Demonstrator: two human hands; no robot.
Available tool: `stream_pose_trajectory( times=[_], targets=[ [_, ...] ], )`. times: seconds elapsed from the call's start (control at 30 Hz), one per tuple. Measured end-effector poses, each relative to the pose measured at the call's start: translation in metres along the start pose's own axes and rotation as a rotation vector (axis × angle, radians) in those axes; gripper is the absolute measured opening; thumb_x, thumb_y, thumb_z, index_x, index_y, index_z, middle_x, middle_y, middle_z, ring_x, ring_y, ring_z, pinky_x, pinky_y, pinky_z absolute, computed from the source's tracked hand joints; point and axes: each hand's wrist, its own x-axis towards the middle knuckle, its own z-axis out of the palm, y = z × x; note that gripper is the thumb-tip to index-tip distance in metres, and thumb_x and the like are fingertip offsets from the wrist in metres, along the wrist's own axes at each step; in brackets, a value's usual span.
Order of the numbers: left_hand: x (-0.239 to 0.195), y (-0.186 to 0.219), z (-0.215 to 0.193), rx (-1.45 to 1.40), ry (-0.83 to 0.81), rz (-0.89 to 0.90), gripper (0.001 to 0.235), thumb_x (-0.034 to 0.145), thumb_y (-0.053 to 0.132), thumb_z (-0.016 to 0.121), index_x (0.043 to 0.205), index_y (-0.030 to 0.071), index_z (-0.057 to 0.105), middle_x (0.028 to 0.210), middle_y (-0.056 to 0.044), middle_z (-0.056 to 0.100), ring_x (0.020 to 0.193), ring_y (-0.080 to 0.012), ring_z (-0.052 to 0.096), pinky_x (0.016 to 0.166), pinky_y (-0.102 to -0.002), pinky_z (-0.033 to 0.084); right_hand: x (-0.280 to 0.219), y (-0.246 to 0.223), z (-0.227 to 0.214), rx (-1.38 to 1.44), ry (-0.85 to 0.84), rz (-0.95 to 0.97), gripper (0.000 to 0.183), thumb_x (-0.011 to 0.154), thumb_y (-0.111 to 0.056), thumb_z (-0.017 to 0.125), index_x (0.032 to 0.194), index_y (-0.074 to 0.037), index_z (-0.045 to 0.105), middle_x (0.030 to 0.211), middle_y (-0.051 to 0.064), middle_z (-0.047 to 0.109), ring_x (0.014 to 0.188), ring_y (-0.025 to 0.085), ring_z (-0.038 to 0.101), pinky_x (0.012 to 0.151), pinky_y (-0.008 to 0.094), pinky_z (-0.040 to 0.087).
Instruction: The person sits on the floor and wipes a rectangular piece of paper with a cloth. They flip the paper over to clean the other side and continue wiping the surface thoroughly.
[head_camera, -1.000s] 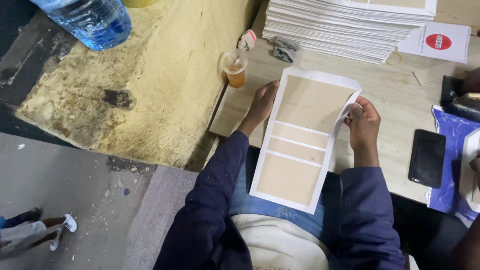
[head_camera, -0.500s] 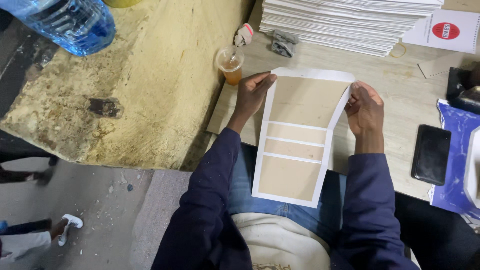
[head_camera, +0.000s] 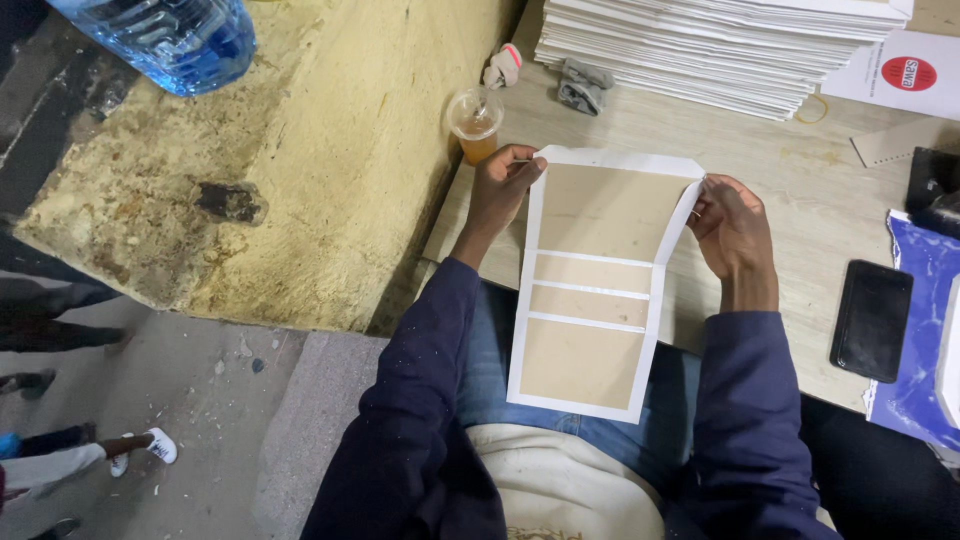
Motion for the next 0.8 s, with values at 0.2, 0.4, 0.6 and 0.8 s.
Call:
stream_pose_trajectory(
  times=[0.2,0.4,0.6,0.8],
  targets=[
    [-0.012,-0.002,0.007,-0.047,-0.022,-0.088,0.037,0.092,0.035,0.089,0.114,0.006,0.078,0.082,-0.006,0.077,0.077,-0.0068,0.071,0.072,-0.024,0.06,0.012,0.016,-0.012,-0.46,0.085,-0.26,0.009,0.101,-0.001,0.059,0.1,-0.001,0.068,0.071,0.008,0.058,0.073,0.013,0.063,0.077,0.028,0.056],
    [-0.037,0.025,0.023,0.073,0.118,0.104,0.024,0.103,0.027,0.076,0.114,0.008,0.085,0.09,-0.011,0.082,0.089,-0.013,0.074,0.085,-0.039,0.062,0.016,0.028,-0.006,-0.395,0.163,-0.308,0.01,0.098,-0.001,0.059,0.098,-0.001,0.07,0.07,0.008,0.055,0.069,0.012,0.061,0.069,0.028,0.055],
    [-0.042,0.046,0.025,0.315,0.151,0.111,0.042,0.107,0.037,0.068,0.127,0.002,0.079,0.118,-0.024,0.079,0.118,-0.0371,0.076,0.106,-0.054,0.057,0.015,0.026,-0.007,-0.303,0.194,-0.242,0.011,0.099,-0.004,0.057,0.099,-0.005,0.068,0.073,0.005,0.057,0.07,0.008,0.056,0.073,0.023,0.054],
    [-0.02,-0.002,0.007,-0.073,-0.053,-0.169,0.041,0.103,0.04,0.075,0.132,0.011,0.08,0.131,-0.02,0.076,0.136,-0.0366,0.063,0.119,-0.052,0.045,0.008,0.019,-0.005,-0.19,0.144,-0.206,0.004,0.096,-0.005,0.06,0.096,-0.006,0.064,0.072,0.003,0.052,0.07,0.006,0.053,0.07,0.022,0.048]
  ],
)
